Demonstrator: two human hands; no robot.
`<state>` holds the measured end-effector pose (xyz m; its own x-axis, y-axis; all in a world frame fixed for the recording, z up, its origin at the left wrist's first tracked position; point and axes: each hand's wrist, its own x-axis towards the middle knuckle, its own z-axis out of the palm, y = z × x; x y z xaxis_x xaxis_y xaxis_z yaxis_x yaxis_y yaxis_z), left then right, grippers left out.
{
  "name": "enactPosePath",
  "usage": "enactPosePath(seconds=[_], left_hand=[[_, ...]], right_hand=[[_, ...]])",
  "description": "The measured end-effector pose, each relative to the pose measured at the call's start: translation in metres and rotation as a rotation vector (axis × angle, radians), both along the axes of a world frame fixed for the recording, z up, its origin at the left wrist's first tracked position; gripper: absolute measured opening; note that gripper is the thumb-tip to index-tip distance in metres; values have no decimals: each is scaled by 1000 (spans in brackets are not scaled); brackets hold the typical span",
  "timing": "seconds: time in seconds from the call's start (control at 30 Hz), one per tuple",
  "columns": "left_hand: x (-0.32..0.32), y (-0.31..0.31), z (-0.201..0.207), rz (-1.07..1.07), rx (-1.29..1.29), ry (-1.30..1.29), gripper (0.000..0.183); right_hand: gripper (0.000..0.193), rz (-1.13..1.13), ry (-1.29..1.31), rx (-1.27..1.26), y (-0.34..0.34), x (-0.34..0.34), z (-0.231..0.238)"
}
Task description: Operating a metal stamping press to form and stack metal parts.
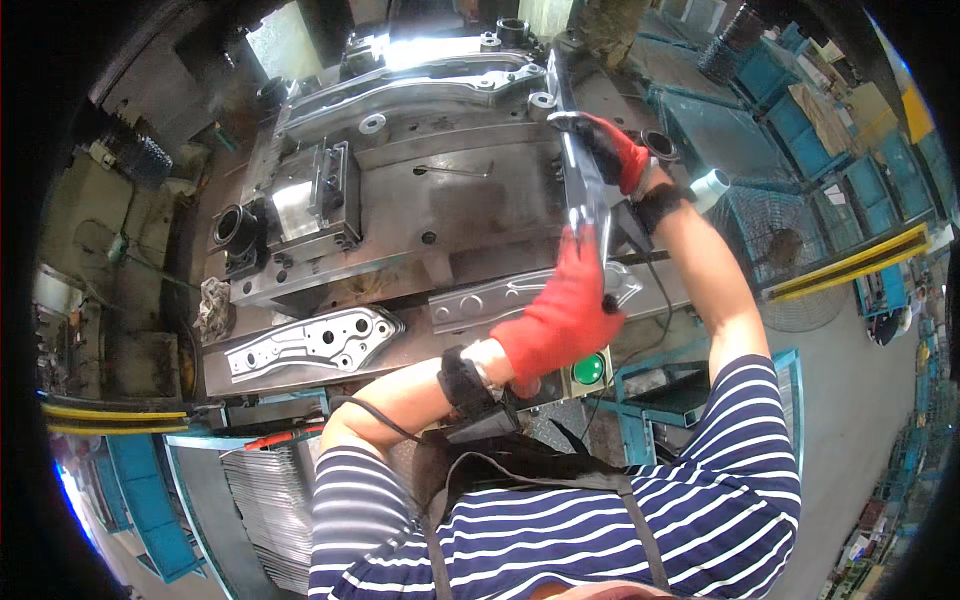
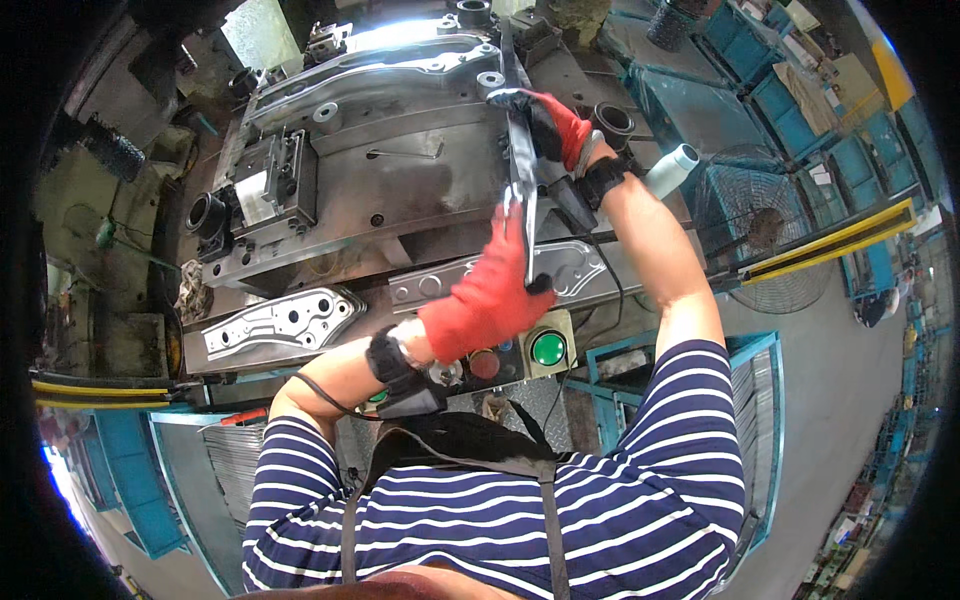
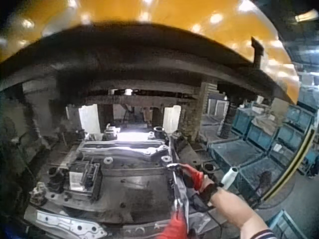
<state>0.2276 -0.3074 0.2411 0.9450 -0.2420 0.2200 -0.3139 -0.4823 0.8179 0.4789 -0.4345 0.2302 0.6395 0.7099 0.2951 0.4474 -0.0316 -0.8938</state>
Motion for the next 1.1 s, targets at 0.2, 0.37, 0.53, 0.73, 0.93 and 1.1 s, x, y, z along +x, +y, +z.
enactPosePath(seconds=[0.2, 0.37, 0.53, 0.73, 0.93, 1.1], left_hand=[[-10, -34, -70, 26, -105, -112, 102], [-6, -23, 27, -31, -43, 101, 101], [-6, -50, -22, 41, -9, -112, 102], [9, -20, -31, -67, 137, -8, 106], [126, 122, 66, 210, 893, -224, 105], [246, 228, 80, 301, 1263, -8, 81]], right_hand=[[34, -72, -519, -86, -26, 12, -30], [31, -125, -244, -53, -8, -36, 22], [26, -86, 743, 67, -33, -8, 19], [31, -77, 154, 101, -17, -34, 8], [37, -93, 202, -80, -61, 38, -49], [31, -224, -498, -113, -48, 9, -47]])
